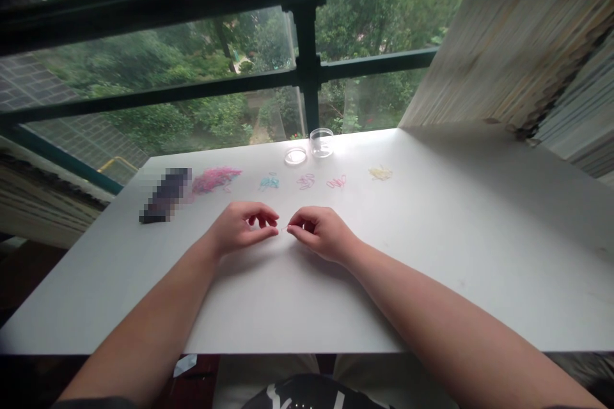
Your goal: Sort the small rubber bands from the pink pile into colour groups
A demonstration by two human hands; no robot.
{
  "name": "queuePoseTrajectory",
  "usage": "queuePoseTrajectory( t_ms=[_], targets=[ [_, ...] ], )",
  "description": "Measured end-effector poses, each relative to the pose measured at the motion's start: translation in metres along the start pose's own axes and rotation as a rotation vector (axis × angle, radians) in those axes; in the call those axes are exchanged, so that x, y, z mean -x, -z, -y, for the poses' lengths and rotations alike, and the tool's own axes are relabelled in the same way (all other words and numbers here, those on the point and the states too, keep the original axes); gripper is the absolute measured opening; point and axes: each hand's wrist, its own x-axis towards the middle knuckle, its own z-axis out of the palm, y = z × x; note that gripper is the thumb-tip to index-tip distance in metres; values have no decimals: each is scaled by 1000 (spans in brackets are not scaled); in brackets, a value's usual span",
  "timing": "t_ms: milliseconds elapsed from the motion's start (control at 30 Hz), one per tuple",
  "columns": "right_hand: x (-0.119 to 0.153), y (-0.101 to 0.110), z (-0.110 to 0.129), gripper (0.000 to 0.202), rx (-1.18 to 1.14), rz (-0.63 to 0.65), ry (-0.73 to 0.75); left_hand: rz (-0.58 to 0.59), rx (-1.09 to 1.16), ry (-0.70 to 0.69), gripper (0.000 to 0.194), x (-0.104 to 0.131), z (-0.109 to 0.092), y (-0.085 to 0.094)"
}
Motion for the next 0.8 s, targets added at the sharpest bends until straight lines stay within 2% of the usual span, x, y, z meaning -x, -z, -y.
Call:
queuePoseTrajectory(
  t_ms=[167,400,500,667,800],
  targets=[
    [-1,-3,0,9,2,-17,28,3,41,-112,17,-1,-7,-13],
    [-1,-5,-1,9,-6,1,17,-1,1,-141,11,0,-2,-9],
    [0,-3,-2,7,6,2,-13,-10,-74,-81,12,2,5,5],
    [2,2,-2,9,-22,13,-99,-84,-225,111,18,6,28,34],
    [3,3,-3,12,-32,31,-128,-129,-288,226,21,10,42,46]
  ],
)
